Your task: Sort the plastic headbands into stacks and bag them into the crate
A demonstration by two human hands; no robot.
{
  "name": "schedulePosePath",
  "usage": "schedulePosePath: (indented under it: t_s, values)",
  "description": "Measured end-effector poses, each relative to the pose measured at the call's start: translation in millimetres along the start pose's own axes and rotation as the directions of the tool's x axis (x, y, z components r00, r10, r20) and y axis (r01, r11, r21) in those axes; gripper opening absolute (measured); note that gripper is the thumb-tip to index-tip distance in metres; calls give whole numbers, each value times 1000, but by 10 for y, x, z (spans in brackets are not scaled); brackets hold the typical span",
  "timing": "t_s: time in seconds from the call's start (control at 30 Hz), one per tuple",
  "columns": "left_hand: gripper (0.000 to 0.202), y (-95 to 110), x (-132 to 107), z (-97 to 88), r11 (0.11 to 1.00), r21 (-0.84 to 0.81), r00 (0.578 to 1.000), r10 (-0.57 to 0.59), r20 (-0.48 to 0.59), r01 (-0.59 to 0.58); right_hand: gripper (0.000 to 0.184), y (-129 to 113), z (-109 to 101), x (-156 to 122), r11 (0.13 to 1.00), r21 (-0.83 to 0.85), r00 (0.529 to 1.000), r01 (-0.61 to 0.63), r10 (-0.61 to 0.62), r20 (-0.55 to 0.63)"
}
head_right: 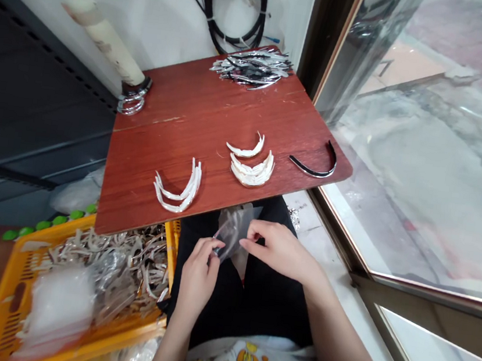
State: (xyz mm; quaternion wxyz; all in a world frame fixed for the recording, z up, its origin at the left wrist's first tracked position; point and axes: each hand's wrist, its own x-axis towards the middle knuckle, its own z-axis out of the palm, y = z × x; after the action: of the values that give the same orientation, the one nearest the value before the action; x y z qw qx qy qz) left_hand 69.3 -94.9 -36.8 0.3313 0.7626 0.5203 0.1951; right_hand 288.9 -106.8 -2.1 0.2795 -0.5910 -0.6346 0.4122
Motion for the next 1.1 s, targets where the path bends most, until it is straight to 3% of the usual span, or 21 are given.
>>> schedulePosePath:
  t_s: [0.1, 0.2, 0.27, 0.33, 0.47, 0.53, 0.63, 0.8, 0.87, 0.97, 1.03, 1.1]
  values:
    - [37, -8, -26, 3, 1000, -15, 999, 11, 32, -11, 23, -53, -159, 21, 999, 36, 977, 41, -33, -210]
    - [36, -15, -48, 16, 1000, -16, 998, 14, 65, -13, 20, -119, -336, 106, 991, -63, 840, 116, -131, -527]
    - [35, -16, -53, 19, 1000, -15, 997, 13, 70, -12, 16, -146, -444, 208, 960, -219, 754, 174, -273, -597]
    - [34, -14, -53, 14, 1000, -26, 998, 13, 67, -11, 25, -147, -522, 338, 904, -380, 753, 197, -388, -531]
    - [36, -19, -58, -9, 997, -79, 997, 23, 71, -18, 59, -76, -527, 580, 774, -609, 859, 172, -421, -292]
    - [38, -36, -70, -13, 996, -91, 998, 26, 63, -20, 52, -28, -464, 639, 692, -705, 884, 159, -418, -210]
    - [41, -59, -89, -2, 995, -100, 999, 28, 28, -25, 42, 23, -366, 645, 581, -800, 886, 148, -437, -153]
    - [43, 12, -32, 72, 992, -96, 996, 73, -52, -78, 39, -19, -356, 614, 510, -841, 878, 181, -470, -96]
    - [45, 69, 47, 161, 990, 0, 989, 142, -26, -142, 38, -103, -410, 541, 540, -808, 877, 235, -476, -63]
    - [45, 116, 191, 426, 959, 116, 964, 248, 92, -257, 35, -271, -522, 239, 690, -638, 892, 343, -451, -8]
    - [42, 103, 271, 680, 941, 83, 934, 309, 176, -327, 36, -331, -578, -63, 798, -468, 917, 379, -393, 73]
    - [40, 62, 323, 945, 925, 18, 898, 364, 249, -380, 38, -269, -571, -365, 881, -331, 940, 338, -301, 159]
